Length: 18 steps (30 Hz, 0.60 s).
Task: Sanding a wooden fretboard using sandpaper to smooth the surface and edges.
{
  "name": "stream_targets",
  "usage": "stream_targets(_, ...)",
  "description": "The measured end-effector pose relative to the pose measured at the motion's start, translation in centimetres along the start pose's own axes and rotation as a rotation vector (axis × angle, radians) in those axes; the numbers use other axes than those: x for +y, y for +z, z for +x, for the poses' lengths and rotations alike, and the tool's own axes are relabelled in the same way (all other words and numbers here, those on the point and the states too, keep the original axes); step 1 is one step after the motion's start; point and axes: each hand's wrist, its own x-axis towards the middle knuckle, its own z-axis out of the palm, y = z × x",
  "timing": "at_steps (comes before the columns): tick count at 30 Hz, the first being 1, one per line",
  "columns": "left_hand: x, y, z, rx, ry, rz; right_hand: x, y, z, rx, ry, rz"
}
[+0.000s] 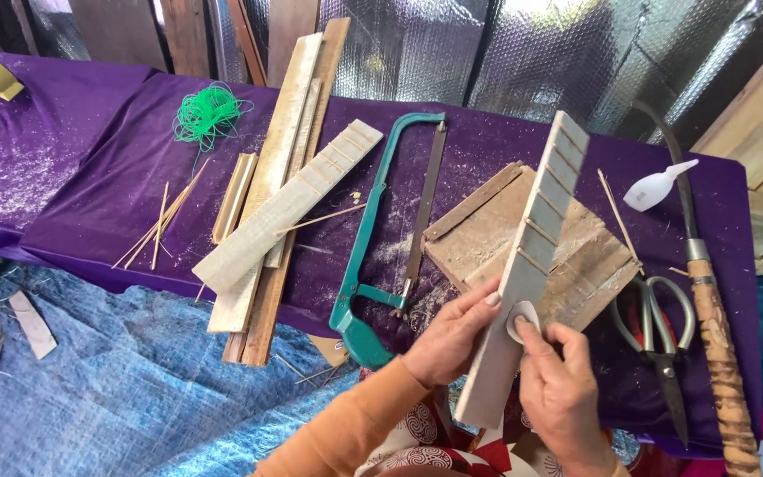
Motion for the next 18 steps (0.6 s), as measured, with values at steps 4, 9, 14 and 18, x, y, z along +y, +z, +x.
stream_targets(4,0.1,1.4,-0.7,0.083,0.109,0.028,-0.9,0.3,-0.4,-0.012,-0.032,-0.041)
stream_targets(9,1.0,1.9,-1.5,0.022,0.135,0.052,1.1,0.5,1.7,0.050,-0.134,-0.144)
stream_targets(14,-0.1,1.7,-1.6,-0.054,0.270,0.234,-0.9,0.1,2.6,0.105,-0.094,-0.119)
stream_targets(18,0.4,1.1,-1.2,0.036,0.228,0.210,-2.3,1.4,-1.6,0.018,-0.033,-0.047)
